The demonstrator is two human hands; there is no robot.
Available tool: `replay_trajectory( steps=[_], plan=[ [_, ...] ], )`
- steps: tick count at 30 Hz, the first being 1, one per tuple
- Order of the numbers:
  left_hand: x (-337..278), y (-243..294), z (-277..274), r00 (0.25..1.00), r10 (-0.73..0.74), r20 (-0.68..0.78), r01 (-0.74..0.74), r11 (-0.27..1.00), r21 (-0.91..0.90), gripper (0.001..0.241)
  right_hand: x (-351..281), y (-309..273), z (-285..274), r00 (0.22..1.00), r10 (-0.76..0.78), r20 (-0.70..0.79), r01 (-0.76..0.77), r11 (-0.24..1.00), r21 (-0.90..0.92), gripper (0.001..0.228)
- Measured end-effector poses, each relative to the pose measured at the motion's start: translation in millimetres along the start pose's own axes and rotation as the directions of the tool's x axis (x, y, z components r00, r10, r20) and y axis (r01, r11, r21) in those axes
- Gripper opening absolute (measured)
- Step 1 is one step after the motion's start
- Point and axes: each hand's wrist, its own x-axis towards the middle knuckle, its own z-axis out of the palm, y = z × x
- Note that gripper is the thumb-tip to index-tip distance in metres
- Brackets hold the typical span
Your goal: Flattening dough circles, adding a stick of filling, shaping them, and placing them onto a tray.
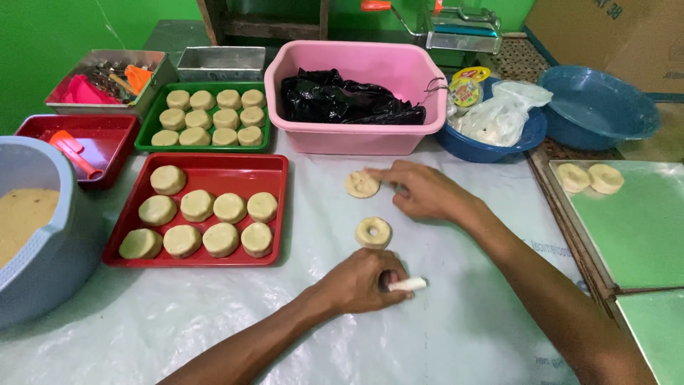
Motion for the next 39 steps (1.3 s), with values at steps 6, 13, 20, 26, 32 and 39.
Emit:
replay_trajectory(
  steps=[6, 13, 20, 26, 32, 39],
  plan=[
    [3, -13, -2, 0.997, -0.067, -0.049, 0.080, 0.932, 0.353, 0.034, -24, 14, 16, 0.999, 0.003, -0.049, 0.011, 0.961, 0.275, 0.034],
    [3, -10, -22, 0.944, -0.119, -0.309, 0.182, 0.965, 0.187, 0.023, -33, 10, 49, 0.999, 0.000, -0.054, 0.015, 0.959, 0.282, 0.030],
    [5, -26, -27, 0.823, -0.386, -0.417, 0.548, 0.735, 0.401, 0.040, -30, 14, 81, 0.989, 0.040, -0.142, 0.007, 0.950, 0.312, 0.031],
    [5, -22, -29, 0.795, -0.450, -0.407, 0.475, 0.879, -0.044, 0.028, -38, 15, 72, 0.993, 0.035, -0.110, 0.035, 0.816, 0.578, 0.034],
    [42, -9, -31, 0.775, -0.395, -0.493, 0.194, 0.892, -0.408, 0.025, -43, 35, 24, 0.991, 0.068, -0.113, 0.059, 0.541, 0.839, 0.026],
    [122, -3, 5, 0.887, -0.308, -0.344, 0.098, 0.853, -0.512, 0.018, -99, 87, -46, 0.936, 0.347, -0.066, -0.044, 0.298, 0.953, 0.038]
  ],
)
